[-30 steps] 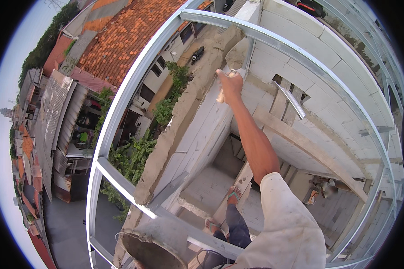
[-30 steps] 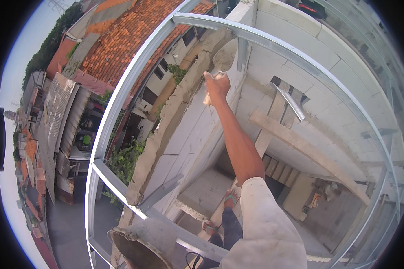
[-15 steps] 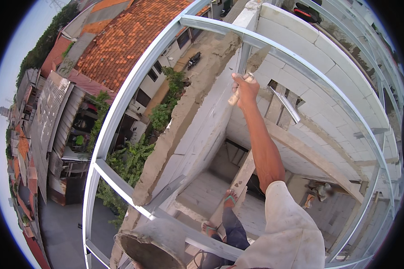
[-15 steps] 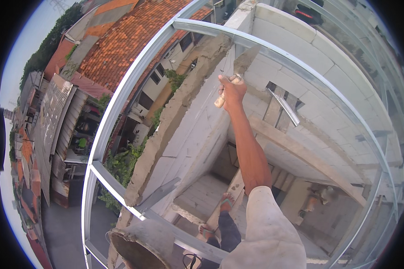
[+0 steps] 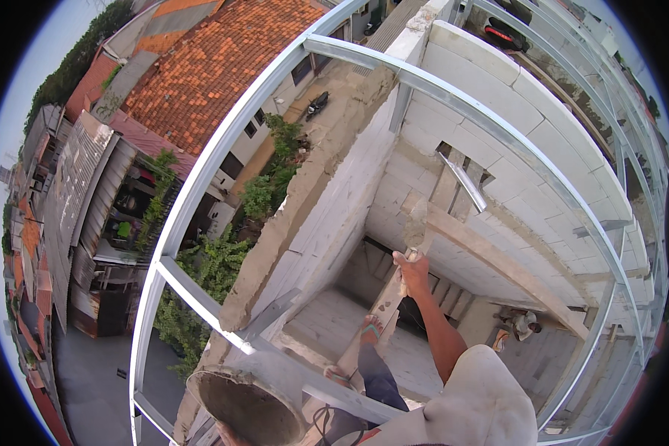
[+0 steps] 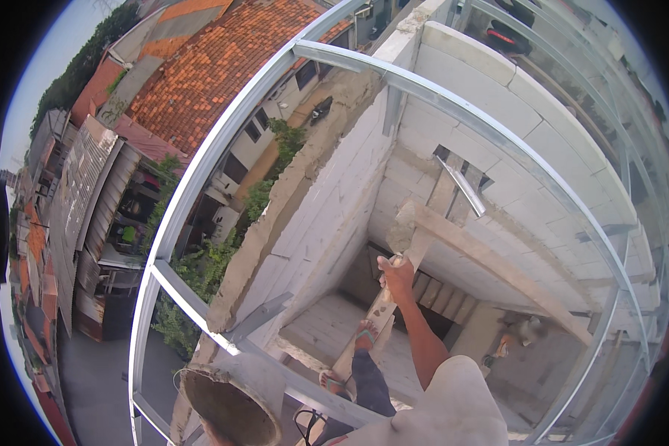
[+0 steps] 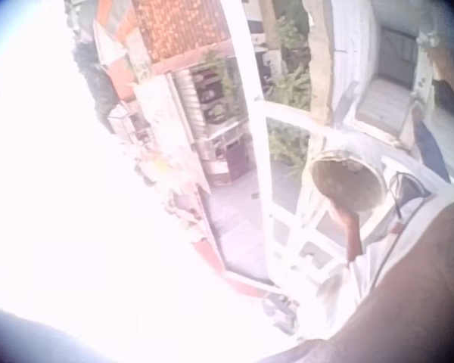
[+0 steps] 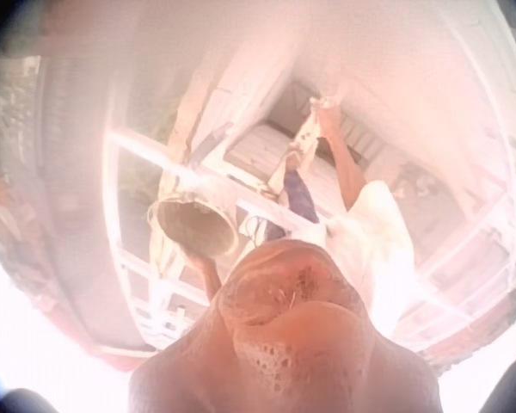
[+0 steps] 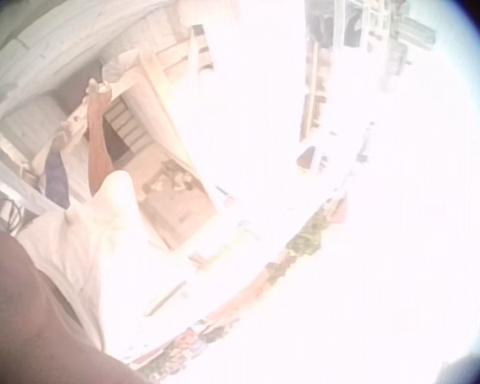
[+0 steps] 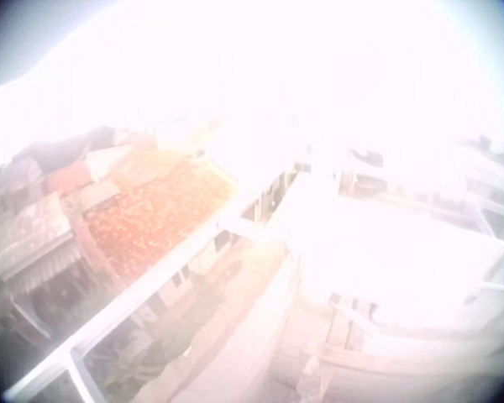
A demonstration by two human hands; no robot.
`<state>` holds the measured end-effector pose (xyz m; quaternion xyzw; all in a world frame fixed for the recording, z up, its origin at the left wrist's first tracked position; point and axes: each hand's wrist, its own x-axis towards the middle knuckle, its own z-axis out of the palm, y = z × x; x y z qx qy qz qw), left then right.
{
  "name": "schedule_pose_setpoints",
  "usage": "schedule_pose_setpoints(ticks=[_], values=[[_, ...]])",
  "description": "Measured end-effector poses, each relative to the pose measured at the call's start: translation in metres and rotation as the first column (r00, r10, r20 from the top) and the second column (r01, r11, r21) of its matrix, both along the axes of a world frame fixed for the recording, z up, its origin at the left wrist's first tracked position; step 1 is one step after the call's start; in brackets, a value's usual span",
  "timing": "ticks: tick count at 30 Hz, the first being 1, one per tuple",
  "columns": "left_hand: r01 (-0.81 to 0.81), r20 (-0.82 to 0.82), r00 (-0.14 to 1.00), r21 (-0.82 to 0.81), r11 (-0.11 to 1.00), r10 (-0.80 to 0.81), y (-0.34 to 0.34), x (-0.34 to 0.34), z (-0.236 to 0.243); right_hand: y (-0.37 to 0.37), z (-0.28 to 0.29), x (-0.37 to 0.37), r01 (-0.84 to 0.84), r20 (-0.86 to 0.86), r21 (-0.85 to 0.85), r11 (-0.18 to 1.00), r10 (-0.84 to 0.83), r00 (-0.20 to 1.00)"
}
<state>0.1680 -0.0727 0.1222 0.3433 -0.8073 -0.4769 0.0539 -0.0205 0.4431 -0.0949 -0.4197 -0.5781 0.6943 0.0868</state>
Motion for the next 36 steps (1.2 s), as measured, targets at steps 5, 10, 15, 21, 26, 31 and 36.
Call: schedule_pose_setpoints(ticks=[5, 10, 15, 21, 26, 31, 36], values=[[-0.098, -0.030, 0.992, 0.389, 0.916, 0.119, 0.021, -0.022, 0.026, -0.052, -0.019, 0.156, 0.001, 0.354, -0.147, 0.989, 0.052, 0.934], [0.117, -0.292, 0.952, 0.613, 0.781, 0.087, 0.040, -0.036, 0.046, -0.085, 0.050, 0.226, -0.188, 0.329, -0.163, 0.968, 0.234, 0.915], [0.143, -0.341, 0.937, 0.573, 0.807, 0.077, 0.047, -0.038, 0.064, -0.094, 0.135, 0.217, -0.524, 0.195, 0.286, 0.802, 0.487, 0.851], [0.239, -0.316, 0.936, 0.258, 0.936, -0.152, 0.057, -0.037, 0.069, -0.107, 0.246, 0.192, -0.603, 0.216, 0.733, 0.315, 0.733, 0.645], [0.252, -0.304, 0.932, 0.150, 0.956, -0.198, 0.061, -0.022, 0.059, -0.151, 0.299, 0.173, -0.668, 0.537, 0.735, -0.116, 0.702, 0.469], [0.252, -0.334, 0.916, 0.048, 0.966, -0.222, 0.079, 0.000, 0.054, -0.194, 0.311, 0.140, -0.616, 0.700, 0.677, -0.403, 0.612, 0.369], [0.309, -0.304, 0.905, -0.008, 0.951, -0.297, 0.078, 0.009, 0.050, -0.216, 0.286, 0.146, -0.593, 0.767, 0.594, -0.543, 0.606, 0.212]])
